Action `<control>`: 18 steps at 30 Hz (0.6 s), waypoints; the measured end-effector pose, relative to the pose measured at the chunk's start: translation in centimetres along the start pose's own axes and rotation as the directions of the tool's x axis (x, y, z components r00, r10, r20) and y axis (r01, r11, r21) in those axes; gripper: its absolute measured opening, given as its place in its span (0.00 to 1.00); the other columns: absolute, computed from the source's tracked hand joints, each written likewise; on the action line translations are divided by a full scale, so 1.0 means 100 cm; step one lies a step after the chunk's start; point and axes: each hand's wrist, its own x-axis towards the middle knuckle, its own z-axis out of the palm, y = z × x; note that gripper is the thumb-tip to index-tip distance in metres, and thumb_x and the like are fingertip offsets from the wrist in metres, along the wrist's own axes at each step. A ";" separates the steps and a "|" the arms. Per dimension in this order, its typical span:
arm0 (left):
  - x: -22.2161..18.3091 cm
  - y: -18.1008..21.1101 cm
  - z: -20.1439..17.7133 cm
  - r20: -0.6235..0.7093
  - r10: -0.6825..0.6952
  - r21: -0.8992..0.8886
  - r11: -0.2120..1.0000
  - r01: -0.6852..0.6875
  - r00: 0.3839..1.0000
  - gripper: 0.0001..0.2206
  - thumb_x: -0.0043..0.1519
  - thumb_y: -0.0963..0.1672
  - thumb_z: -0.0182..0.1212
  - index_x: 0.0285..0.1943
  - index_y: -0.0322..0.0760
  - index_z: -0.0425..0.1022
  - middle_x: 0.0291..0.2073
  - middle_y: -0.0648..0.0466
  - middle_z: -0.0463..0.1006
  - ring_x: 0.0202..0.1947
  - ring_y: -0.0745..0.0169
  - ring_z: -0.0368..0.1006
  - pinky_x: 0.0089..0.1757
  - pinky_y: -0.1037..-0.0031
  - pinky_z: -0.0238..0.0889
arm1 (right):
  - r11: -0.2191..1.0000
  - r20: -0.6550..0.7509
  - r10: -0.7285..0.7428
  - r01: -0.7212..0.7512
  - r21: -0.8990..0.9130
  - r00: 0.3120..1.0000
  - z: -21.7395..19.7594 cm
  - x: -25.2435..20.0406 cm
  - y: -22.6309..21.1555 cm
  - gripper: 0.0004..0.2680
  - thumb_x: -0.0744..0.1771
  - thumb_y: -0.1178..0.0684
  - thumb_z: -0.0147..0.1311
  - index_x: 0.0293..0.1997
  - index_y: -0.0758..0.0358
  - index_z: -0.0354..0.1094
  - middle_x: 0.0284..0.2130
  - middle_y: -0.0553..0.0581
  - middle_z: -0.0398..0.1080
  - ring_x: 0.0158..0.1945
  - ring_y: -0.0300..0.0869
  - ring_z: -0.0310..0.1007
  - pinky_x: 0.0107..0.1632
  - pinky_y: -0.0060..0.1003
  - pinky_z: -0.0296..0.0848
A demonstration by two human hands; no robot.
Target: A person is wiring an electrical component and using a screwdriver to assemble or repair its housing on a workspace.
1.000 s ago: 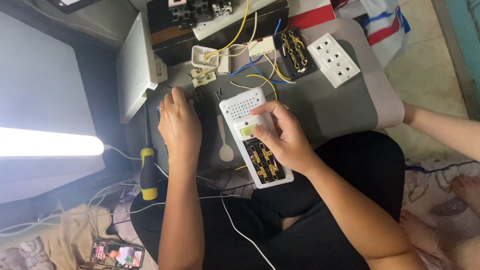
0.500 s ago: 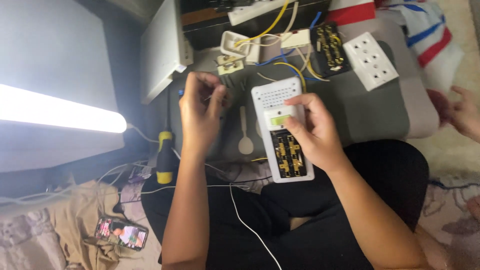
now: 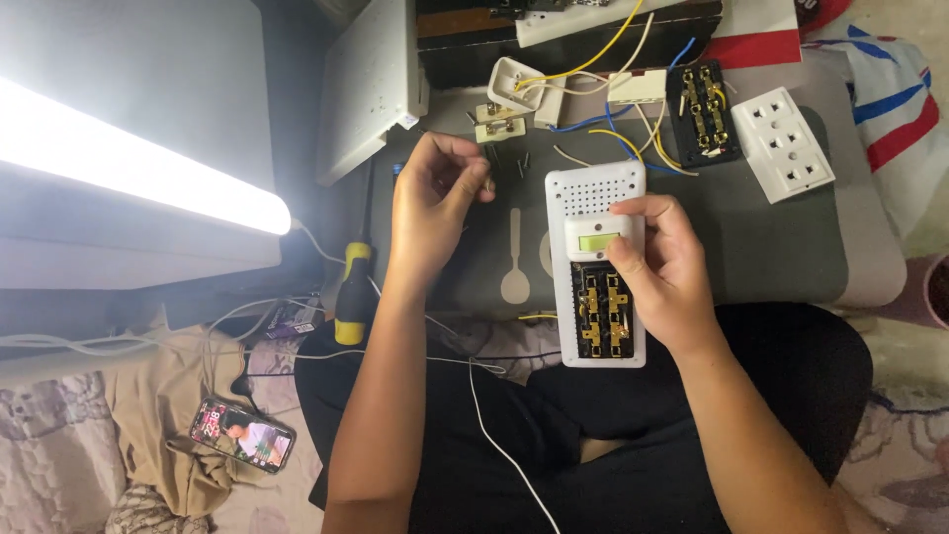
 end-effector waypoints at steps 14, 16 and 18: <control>-0.006 -0.002 0.016 0.277 0.372 0.582 0.669 -0.463 0.886 0.12 0.56 0.33 0.56 0.45 0.36 0.74 0.35 0.50 0.74 0.37 0.47 0.67 0.40 0.62 0.65 | 0.998 -0.192 0.051 -0.041 0.053 0.980 -0.036 0.007 0.005 0.09 0.68 0.55 0.50 0.53 0.61 0.59 0.47 0.55 0.65 0.48 0.37 0.66 0.52 0.30 0.67; -0.007 -0.003 0.028 0.363 0.359 0.611 0.605 -0.510 0.860 0.13 0.60 0.33 0.50 0.51 0.34 0.72 0.39 0.48 0.71 0.38 0.44 0.61 0.41 0.59 0.61 | 0.986 -0.241 0.096 -0.059 0.158 0.966 -0.047 0.006 0.004 0.09 0.67 0.56 0.51 0.51 0.57 0.60 0.54 0.57 0.67 0.54 0.40 0.69 0.56 0.29 0.70; -0.001 -0.011 0.039 0.435 0.334 0.701 0.458 -0.547 0.836 0.17 0.59 0.35 0.49 0.58 0.32 0.71 0.52 0.48 0.71 0.43 0.44 0.62 0.44 0.59 0.65 | 0.994 -0.247 0.043 -0.018 0.106 0.968 -0.055 0.008 0.003 0.10 0.68 0.52 0.50 0.53 0.57 0.59 0.54 0.57 0.66 0.58 0.42 0.67 0.59 0.33 0.67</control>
